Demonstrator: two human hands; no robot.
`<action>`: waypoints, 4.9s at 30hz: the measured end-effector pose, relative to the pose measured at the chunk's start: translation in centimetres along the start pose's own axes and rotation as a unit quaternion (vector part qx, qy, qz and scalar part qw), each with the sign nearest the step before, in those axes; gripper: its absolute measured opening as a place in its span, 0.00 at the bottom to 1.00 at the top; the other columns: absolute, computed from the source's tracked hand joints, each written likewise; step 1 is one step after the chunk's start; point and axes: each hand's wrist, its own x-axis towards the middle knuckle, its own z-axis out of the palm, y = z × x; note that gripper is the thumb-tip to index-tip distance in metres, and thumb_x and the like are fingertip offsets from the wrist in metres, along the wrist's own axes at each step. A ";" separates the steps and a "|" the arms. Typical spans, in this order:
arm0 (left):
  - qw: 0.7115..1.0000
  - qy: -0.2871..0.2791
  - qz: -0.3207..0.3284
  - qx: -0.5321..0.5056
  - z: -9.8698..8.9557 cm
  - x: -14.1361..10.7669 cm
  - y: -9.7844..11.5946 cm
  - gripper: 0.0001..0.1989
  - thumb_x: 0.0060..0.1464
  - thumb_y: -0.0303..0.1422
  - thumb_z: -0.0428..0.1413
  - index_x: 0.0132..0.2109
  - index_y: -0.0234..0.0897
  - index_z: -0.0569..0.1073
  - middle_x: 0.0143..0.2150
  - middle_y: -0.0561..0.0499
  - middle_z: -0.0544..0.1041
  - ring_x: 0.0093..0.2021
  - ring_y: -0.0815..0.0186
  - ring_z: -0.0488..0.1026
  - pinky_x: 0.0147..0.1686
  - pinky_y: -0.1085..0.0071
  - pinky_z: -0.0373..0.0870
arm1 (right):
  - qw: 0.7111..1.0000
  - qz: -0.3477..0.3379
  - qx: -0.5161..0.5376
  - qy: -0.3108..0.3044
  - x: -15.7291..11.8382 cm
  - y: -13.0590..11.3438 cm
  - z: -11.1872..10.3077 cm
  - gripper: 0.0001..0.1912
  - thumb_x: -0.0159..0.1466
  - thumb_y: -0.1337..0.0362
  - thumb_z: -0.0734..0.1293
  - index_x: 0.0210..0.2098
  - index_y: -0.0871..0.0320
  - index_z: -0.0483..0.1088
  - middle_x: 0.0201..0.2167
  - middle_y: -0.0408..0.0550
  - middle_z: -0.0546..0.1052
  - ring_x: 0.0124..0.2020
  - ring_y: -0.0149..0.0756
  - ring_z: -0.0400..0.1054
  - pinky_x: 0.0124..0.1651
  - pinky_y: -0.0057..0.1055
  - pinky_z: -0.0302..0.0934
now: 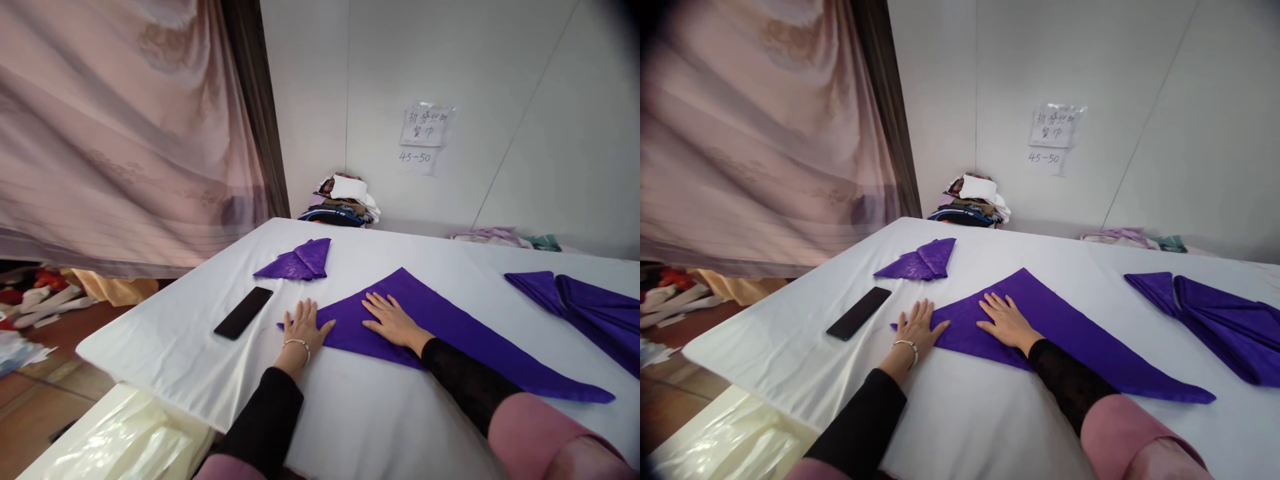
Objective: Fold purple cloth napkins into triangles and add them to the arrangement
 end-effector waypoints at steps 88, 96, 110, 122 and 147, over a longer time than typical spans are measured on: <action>0.963 -0.006 0.219 0.158 1.3 2.3 7.0 0.23 0.58 0.37 0.40 0.60 0.53 0.58 0.67 0.50 0.49 0.66 0.51 0.41 0.57 0.46 0.43 | 0.979 0.188 0.073 0.014 -16.8 3.7 -3.1 0.39 0.61 0.38 0.46 0.64 0.53 0.46 0.66 0.52 0.41 0.66 0.42 0.28 0.62 0.48 0.21; 0.981 0.002 0.175 0.083 1.5 2.1 7.3 0.31 0.56 0.47 0.37 0.64 0.40 0.50 0.67 0.45 0.46 0.66 0.54 0.40 0.59 0.48 0.43 | 0.936 0.350 -0.024 0.036 -27.0 11.4 -3.1 0.34 0.63 0.42 0.46 0.63 0.52 0.48 0.66 0.49 0.45 0.66 0.45 0.35 0.62 0.51 0.30; 0.988 -0.008 0.150 0.045 0.9 1.1 7.9 0.38 0.54 0.56 0.34 0.64 0.38 0.51 0.67 0.47 0.47 0.66 0.56 0.40 0.61 0.49 0.39 | 0.969 0.232 -0.032 0.078 -19.8 6.3 -4.1 0.34 0.64 0.43 0.46 0.64 0.54 0.47 0.66 0.50 0.44 0.66 0.42 0.34 0.63 0.48 0.31; 0.989 -0.042 0.139 0.039 0.3 0.4 8.5 0.39 0.53 0.57 0.32 0.64 0.37 0.49 0.68 0.46 0.45 0.67 0.54 0.37 0.61 0.48 0.36 | 0.997 0.073 0.027 0.013 -15.0 1.2 -0.6 0.35 0.62 0.41 0.48 0.64 0.51 0.45 0.66 0.51 0.44 0.66 0.46 0.34 0.62 0.51 0.28; 0.973 -0.047 0.225 -0.027 1.7 -3.1 13.3 0.42 0.50 0.60 0.29 0.65 0.40 0.47 0.68 0.48 0.44 0.67 0.57 0.36 0.61 0.48 0.31 | 0.994 0.049 -0.079 0.059 -15.1 2.9 2.4 0.35 0.62 0.41 0.50 0.63 0.51 0.49 0.64 0.49 0.49 0.65 0.46 0.40 0.62 0.53 0.37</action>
